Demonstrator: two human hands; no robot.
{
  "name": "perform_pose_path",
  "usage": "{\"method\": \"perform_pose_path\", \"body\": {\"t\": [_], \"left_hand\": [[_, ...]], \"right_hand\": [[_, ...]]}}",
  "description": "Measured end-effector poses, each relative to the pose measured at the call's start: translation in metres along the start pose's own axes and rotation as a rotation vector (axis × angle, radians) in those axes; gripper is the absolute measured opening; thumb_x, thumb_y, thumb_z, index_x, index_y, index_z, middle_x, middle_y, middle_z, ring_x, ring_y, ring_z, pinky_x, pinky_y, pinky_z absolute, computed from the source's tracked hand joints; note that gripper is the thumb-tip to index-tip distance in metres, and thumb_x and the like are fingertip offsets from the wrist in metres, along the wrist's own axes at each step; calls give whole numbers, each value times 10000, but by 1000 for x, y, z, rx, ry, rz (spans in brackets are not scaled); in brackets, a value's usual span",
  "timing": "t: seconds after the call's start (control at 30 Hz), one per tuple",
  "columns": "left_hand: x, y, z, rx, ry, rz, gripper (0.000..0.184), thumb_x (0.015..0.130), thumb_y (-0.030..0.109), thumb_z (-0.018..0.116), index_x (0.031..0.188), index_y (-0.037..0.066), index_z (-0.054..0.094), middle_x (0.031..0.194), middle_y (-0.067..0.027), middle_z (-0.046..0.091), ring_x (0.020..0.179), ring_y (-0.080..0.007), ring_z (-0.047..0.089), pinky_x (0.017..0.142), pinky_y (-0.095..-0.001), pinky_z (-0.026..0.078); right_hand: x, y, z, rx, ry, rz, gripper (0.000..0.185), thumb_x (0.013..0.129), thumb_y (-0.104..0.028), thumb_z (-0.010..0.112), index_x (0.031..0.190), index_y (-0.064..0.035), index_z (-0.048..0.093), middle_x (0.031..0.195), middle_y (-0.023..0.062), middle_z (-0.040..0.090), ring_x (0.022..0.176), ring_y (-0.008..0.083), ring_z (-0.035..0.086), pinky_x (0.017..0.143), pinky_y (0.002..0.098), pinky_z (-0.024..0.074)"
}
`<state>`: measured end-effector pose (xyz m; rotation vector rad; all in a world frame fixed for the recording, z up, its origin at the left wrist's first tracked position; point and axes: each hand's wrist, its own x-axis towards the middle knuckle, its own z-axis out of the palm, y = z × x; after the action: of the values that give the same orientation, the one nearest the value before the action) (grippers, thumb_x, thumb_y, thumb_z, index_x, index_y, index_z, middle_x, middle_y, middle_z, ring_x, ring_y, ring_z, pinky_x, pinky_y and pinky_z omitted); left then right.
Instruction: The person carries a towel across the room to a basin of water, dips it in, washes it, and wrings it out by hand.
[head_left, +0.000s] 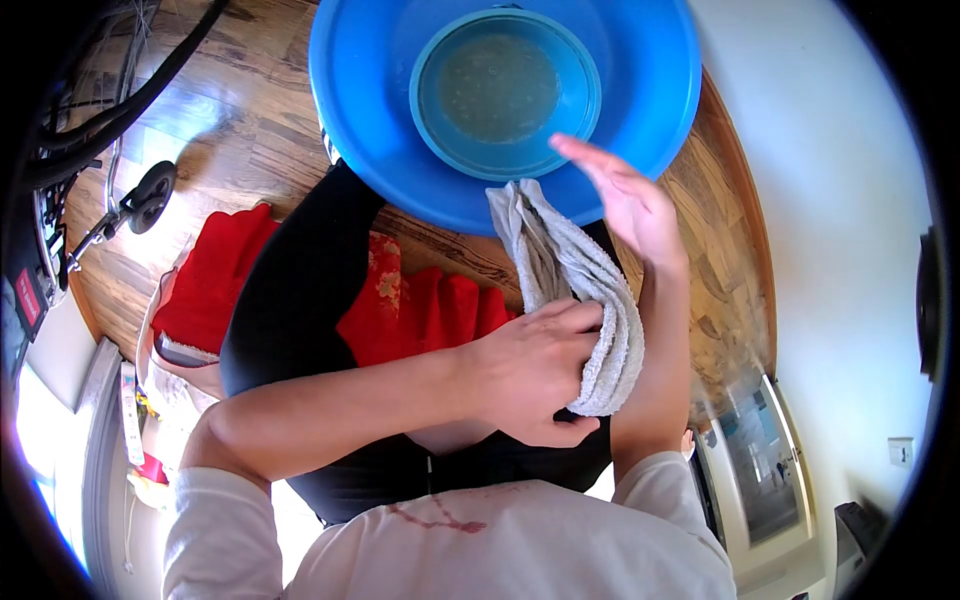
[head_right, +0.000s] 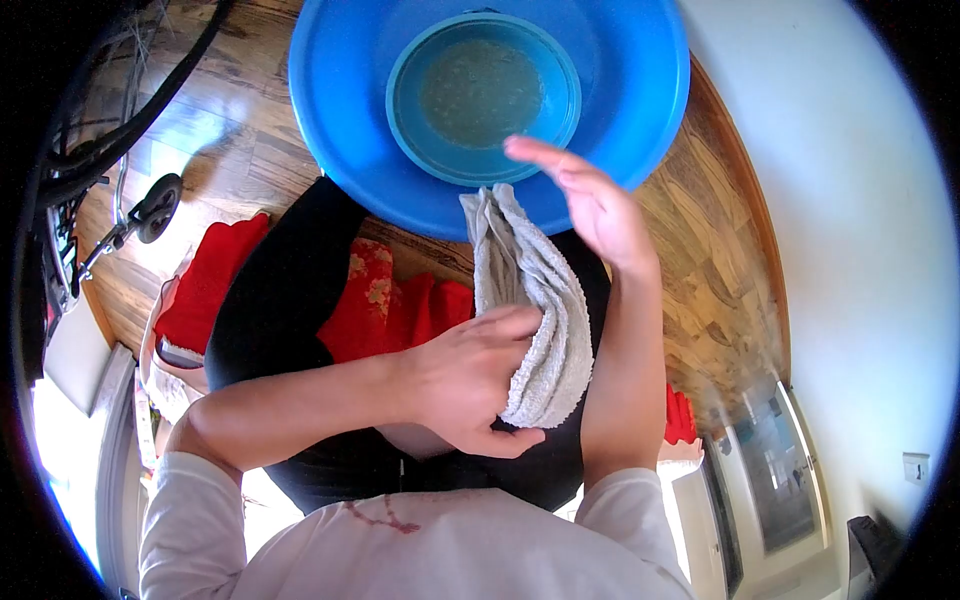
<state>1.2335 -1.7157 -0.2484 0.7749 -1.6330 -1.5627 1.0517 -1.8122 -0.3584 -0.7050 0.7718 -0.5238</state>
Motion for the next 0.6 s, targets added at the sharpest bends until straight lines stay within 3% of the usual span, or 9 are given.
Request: {"method": "perform_pose_path", "body": {"t": [0.03,0.1,0.2,0.37,0.4,0.47,0.5,0.57,0.6], "left_hand": [[3,0,-1,-20,42,38,279,670,219,694,877,45,627,929,-120,596,971,-286,539,805,-434,474],[7,1,-5,-100,75,31,281,672,209,710,879,40,623,904,-124,600,906,-300,567,770,-425,488],[14,4,-18,-245,124,-28,268,689,160,734,892,26,621,834,-141,608,740,-332,607,689,-389,510],[39,-4,-58,-736,336,-286,159,798,89,723,931,28,658,882,-61,674,827,-150,657,788,-293,530],[41,-15,-70,-831,280,-225,149,842,71,700,979,21,668,914,-50,692,846,-115,659,826,-283,535],[41,-22,-89,-834,319,-327,213,883,169,645,1006,-4,661,924,-90,697,829,-165,681,799,-317,553],[44,-27,-96,-891,328,-332,258,897,211,623,1019,-14,658,927,-100,698,827,-179,687,793,-328,557],[47,-28,-106,-766,334,-490,497,945,430,463,1101,-18,612,1017,-162,663,874,-252,667,848,-367,524],[51,-27,-111,-739,351,-562,526,947,445,453,1150,-20,592,1063,-163,657,936,-254,656,896,-373,503]], "right_hand": [[-2,-6,15,144,-190,-11,492,929,-227,425,1269,113,526,1361,222,518,1359,316,386,1159,431,205],[-14,-6,35,322,-282,170,768,972,-536,245,1271,111,531,1360,231,514,1349,331,395,1161,428,200],[-19,-5,41,222,-333,233,1083,851,-805,138,1194,113,598,1338,235,531,1351,323,386,1163,419,185],[-29,30,60,795,-147,44,1313,589,-969,299,1424,43,350,1308,176,538,1193,268,536,1008,395,432],[-27,19,59,394,-31,107,1328,549,-979,349,1407,34,378,1258,162,561,1125,259,575,973,382,464],[-18,-2,71,131,-74,191,1225,562,-891,607,1355,26,431,1155,134,609,966,225,633,853,333,517],[-16,-4,70,217,-167,123,903,667,-553,814,1279,27,491,1104,109,626,950,210,633,839,315,506],[-10,-10,75,-51,-149,56,627,703,-249,844,1190,16,552,1024,101,643,945,202,633,821,337,519],[-7,-11,78,-87,-80,66,559,710,-206,822,1152,19,565,970,101,636,856,196,631,762,342,525]]}}
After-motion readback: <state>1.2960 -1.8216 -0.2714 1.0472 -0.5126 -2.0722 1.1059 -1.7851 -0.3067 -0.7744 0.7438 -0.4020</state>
